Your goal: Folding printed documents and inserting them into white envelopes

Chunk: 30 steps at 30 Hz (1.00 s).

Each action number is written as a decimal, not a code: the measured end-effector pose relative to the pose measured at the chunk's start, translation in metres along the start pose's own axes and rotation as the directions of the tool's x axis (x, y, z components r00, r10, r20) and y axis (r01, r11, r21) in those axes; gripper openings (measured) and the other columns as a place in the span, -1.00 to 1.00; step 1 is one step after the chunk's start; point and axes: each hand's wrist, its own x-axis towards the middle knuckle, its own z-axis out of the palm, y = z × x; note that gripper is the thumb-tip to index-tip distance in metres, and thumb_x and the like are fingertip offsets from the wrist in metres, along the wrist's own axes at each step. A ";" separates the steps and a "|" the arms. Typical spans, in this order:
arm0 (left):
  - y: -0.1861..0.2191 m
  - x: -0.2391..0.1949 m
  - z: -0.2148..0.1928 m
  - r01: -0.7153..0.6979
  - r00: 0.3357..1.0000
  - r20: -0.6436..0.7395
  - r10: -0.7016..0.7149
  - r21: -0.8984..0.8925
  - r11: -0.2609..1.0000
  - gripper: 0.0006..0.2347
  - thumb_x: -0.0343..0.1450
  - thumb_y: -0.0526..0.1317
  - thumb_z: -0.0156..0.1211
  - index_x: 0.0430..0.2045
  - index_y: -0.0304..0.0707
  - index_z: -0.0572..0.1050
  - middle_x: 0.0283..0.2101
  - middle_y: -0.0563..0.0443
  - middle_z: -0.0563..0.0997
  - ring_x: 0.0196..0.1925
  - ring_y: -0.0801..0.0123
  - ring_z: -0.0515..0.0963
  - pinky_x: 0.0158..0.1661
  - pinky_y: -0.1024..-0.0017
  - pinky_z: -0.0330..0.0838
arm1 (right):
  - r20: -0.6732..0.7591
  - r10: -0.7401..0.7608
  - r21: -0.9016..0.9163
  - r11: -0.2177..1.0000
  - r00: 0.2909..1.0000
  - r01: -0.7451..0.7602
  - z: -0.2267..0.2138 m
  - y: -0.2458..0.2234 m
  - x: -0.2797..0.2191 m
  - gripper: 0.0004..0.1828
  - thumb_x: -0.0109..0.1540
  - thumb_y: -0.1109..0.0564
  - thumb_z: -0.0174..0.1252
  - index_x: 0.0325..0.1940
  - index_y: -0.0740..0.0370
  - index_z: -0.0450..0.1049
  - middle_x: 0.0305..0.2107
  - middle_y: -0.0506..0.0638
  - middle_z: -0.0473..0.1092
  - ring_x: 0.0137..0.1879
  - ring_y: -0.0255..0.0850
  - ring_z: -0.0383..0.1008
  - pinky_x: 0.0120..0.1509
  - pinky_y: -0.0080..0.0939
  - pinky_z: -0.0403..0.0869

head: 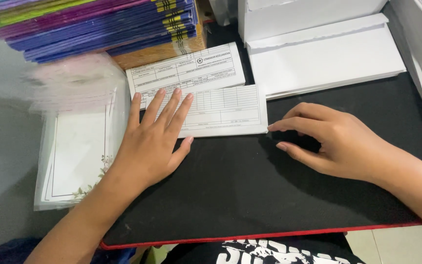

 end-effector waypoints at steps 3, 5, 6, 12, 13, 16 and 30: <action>-0.002 -0.001 0.002 0.014 0.999 -0.035 -0.011 0.072 0.997 -0.47 0.37 0.04 -0.10 0.21 -0.17 0.10 0.23 -0.15 0.25 0.25 0.05 0.22 0.18 -0.05 -0.06 | 0.019 0.023 -0.009 1.000 1.000 -0.023 0.000 -0.001 0.000 -0.70 0.08 0.04 0.08 -0.10 0.03 0.44 -0.30 -0.14 0.38 -0.62 -0.33 0.31 -0.52 -0.37 0.31; -0.003 -0.001 0.002 0.032 0.997 -0.067 -0.023 0.123 0.992 -0.52 0.38 0.03 -0.08 0.17 -0.15 0.19 0.20 -0.14 0.29 0.22 0.06 0.26 0.16 -0.04 0.00 | 0.032 0.032 -0.018 0.999 0.999 -0.031 0.000 -0.001 0.000 -0.70 0.08 0.04 0.08 -0.10 0.02 0.44 -0.29 -0.14 0.38 -0.61 -0.32 0.32 -0.51 -0.36 0.31; -0.004 -0.001 0.002 0.046 0.994 -0.102 -0.029 0.177 0.983 -0.56 0.39 0.02 -0.05 0.13 -0.13 0.29 0.17 -0.12 0.33 0.19 0.07 0.30 0.14 -0.02 0.07 | 0.039 0.042 -0.027 0.999 0.998 -0.041 0.000 -0.001 0.000 -0.70 0.08 0.03 0.09 -0.10 0.02 0.44 -0.28 -0.14 0.38 -0.59 -0.32 0.34 -0.49 -0.35 0.32; -0.009 -0.004 0.007 0.160 0.975 -0.194 -0.108 0.274 0.948 -0.73 0.44 -0.11 -0.03 -0.06 -0.19 0.47 -0.05 -0.09 0.57 0.10 0.07 0.42 0.15 0.01 0.06 | 0.029 -0.016 -0.040 0.999 0.999 0.017 0.001 0.002 -0.001 -0.69 0.09 0.04 0.09 -0.09 0.08 0.43 -0.29 -0.10 0.38 -0.32 -0.26 0.44 -0.34 -0.31 0.40; -0.008 -0.004 0.007 0.159 0.975 -0.192 -0.108 0.275 0.948 -0.73 0.44 -0.11 -0.03 -0.06 -0.19 0.47 -0.05 -0.09 0.57 0.10 0.07 0.42 0.15 0.01 0.06 | 0.029 -0.015 -0.039 0.999 0.999 0.017 0.002 0.003 -0.001 -0.69 0.09 0.04 0.09 -0.09 0.08 0.43 -0.29 -0.10 0.38 -0.32 -0.26 0.44 -0.34 -0.31 0.40; -0.005 -0.004 0.002 0.198 0.969 -0.203 -0.138 0.313 0.929 -0.70 0.43 -0.09 0.03 -0.01 -0.20 0.44 -0.08 -0.20 0.56 0.08 0.03 0.44 0.14 0.00 0.06 | 0.052 0.022 -0.062 0.998 0.998 -0.019 0.002 0.003 -0.002 -0.68 0.08 0.02 0.09 -0.09 0.04 0.44 -0.29 -0.13 0.38 -0.53 -0.28 0.38 -0.48 -0.30 0.35; 0.015 -0.003 -0.010 0.024 1.000 -0.021 -0.024 -0.017 1.000 -0.71 0.35 -0.03 0.02 -0.20 -0.21 0.43 -0.23 0.05 0.43 -0.27 0.27 0.42 -0.32 0.37 0.27 | 0.058 -0.012 -0.050 0.999 0.998 0.015 0.001 0.003 0.000 -0.68 0.09 0.03 0.09 -0.08 0.08 0.43 -0.31 -0.10 0.38 -0.42 -0.26 0.42 -0.41 -0.30 0.38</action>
